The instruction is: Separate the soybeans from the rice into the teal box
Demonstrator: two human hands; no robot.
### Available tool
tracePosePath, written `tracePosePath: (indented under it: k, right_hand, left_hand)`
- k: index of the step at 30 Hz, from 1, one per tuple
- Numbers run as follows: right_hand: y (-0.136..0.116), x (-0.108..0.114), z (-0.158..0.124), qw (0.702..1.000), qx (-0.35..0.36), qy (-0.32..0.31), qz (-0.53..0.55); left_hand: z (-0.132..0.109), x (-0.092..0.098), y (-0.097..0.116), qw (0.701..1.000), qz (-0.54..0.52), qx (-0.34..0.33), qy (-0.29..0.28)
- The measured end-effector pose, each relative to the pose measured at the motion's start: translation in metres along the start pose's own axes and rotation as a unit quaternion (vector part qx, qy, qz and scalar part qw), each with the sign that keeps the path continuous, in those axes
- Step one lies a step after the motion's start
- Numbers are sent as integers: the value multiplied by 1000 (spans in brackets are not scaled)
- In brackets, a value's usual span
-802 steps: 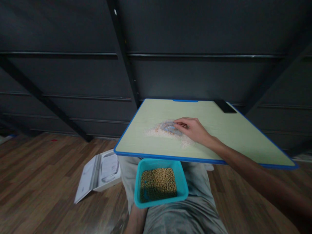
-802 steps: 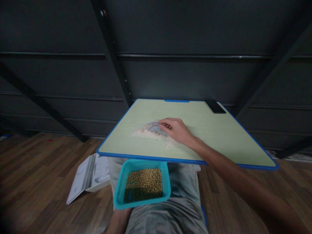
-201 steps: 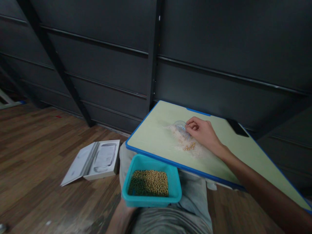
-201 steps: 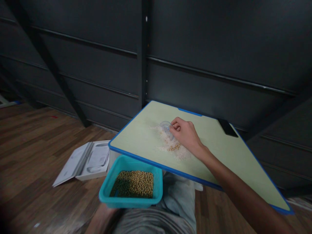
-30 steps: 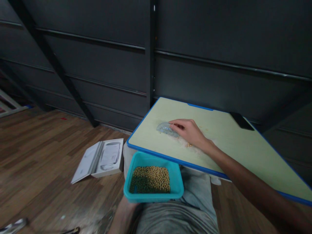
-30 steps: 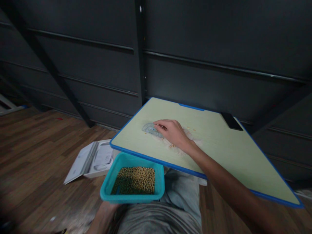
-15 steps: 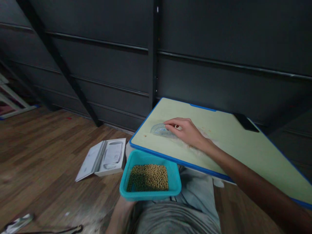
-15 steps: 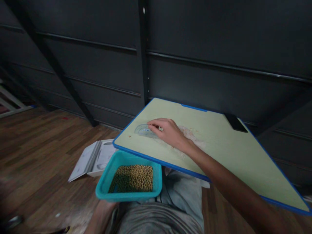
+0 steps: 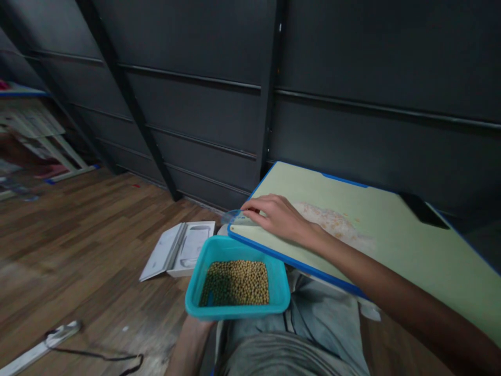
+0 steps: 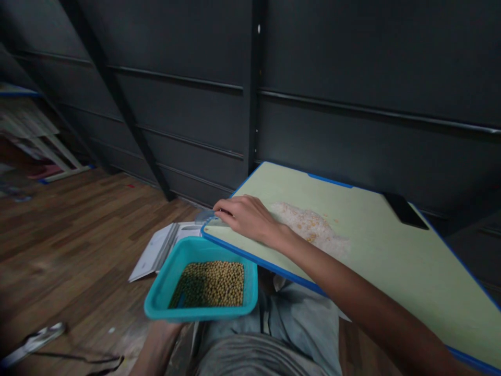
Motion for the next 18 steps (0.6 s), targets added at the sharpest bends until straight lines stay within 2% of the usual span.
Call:
tracePosePath:
  k: [4, 7, 10, 13, 16, 18]
  right_hand:
    - [-3, 16, -19, 998, 0, 19, 51]
    - [11, 39, -39, 994, -56, 78, 58]
    - [32, 60, -63, 983, -117, 131, 49]
    - [53, 67, -84, 975, -165, 141, 48]
    - [67, 64, -99, 971, -186, 137, 62]
    - [73, 60, -104, 969, -191, 140, 75]
  left_hand:
    - [-9, -15, -7, 999, -18, 21, 30]
    - [-17, -24, -13, 996, -45, 26, 74]
    - [-19, -28, -19, 994, -61, 27, 84]
    - [-13, -24, -28, 995, -65, 60, 54]
    - [-5, -17, -36, 994, -49, 94, 1]
    - [-2, -15, -37, 997, -10, 79, -18]
Point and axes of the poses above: each hand's wrist, its own z-axis towards the middle knuckle, its own x-axis out of the back of the hand, y = z × x, the point moved 6 cm from there along z, towards the middle knuckle, and after that the axes turned 5 degrees about -y, right-handed, at the moved point
